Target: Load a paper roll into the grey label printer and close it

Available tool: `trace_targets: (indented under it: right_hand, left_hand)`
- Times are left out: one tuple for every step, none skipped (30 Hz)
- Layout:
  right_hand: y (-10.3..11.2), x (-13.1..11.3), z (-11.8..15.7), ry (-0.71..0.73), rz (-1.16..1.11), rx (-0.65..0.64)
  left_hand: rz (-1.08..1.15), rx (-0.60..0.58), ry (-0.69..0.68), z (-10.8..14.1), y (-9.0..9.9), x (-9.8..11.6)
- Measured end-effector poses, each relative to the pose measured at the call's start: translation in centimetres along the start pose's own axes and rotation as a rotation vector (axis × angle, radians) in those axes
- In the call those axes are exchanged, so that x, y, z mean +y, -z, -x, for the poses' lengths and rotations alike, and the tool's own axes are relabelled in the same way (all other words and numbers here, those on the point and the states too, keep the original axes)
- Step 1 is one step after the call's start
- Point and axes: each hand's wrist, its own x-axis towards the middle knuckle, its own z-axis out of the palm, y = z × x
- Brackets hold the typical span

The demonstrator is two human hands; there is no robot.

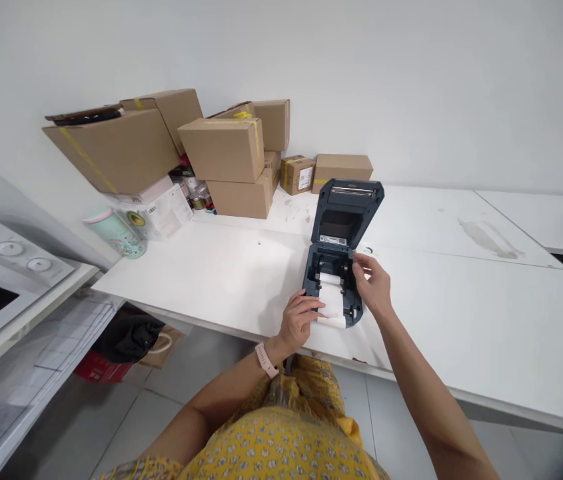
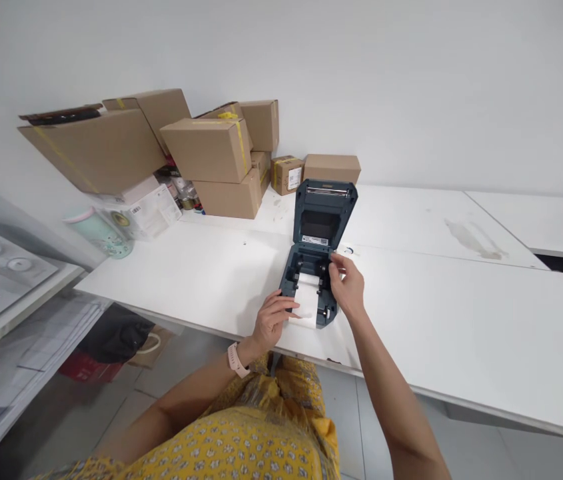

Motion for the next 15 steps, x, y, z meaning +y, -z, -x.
trace_targets:
  right_hand:
    - [-0.1, 0.3, 0.6, 0.006, 0.004, -0.014]
    - [-0.2, 0.7, 1.3, 0.027, 0.015, -0.022]
    - [-0.2, 1.0, 1.8, 0.058, 0.031, -0.024]
    - [-0.2, 1.2, 2.2, 0.096, 0.051, -0.029]
    - [-0.2, 1.3, 2.5, 0.136, 0.074, -0.035]
    - [-0.1, 1.4, 2.6, 0.170, 0.102, -0.044]
    - [0.0, 1.3, 2.6, 0.196, 0.141, -0.063]
    - [0.1, 1.0, 2.3, 0.219, 0.196, -0.089]
    - [0.2, 0.6, 1.9, 0.243, 0.269, -0.118]
    - [0.3, 0.1, 1.4, 0.270, 0.356, -0.141]
    - [0.3, -0.5, 0.8, 0.303, 0.447, -0.153]
    - [0.3, -1.1, 0.2, 0.345, 0.531, -0.159]
    - [0.2, -1.7, -0.5, 0.399, 0.602, -0.169]
    - [0.0, -2.2, -1.1, 0.456, 0.658, -0.202]
    - [-0.2, -2.7, -1.6, 0.504, 0.708, -0.284]
  left_hand:
    - [0.002, 0.007, -0.007, 0.1, 0.0, 0.0]
    - [0.006, 0.017, -0.020, 0.2, 0.0, -0.1]
    - [0.012, 0.029, -0.033, 0.3, -0.1, -0.1]
    - [0.019, 0.039, -0.044, 0.4, -0.1, -0.1]
    - [0.026, 0.046, -0.049, 0.5, -0.2, -0.1]
    - [0.030, 0.051, -0.050, 0.5, -0.2, -0.1]
    - [0.029, 0.055, -0.047, 0.5, -0.2, -0.1]
    - [0.025, 0.055, -0.040, 0.5, -0.3, -0.1]
    - [0.016, 0.054, -0.033, 0.5, -0.3, -0.1]
    - [0.005, 0.052, -0.027, 0.4, -0.3, 0.0]
    - [-0.005, 0.052, -0.023, 0.4, -0.3, 0.0]
    - [-0.011, 0.053, -0.019, 0.3, -0.3, 0.1]
    - [-0.012, 0.053, -0.017, 0.3, -0.3, 0.1]
    - [-0.009, 0.052, -0.017, 0.3, -0.3, 0.1]
    - [-0.007, 0.049, -0.017, 0.3, -0.3, 0.1]
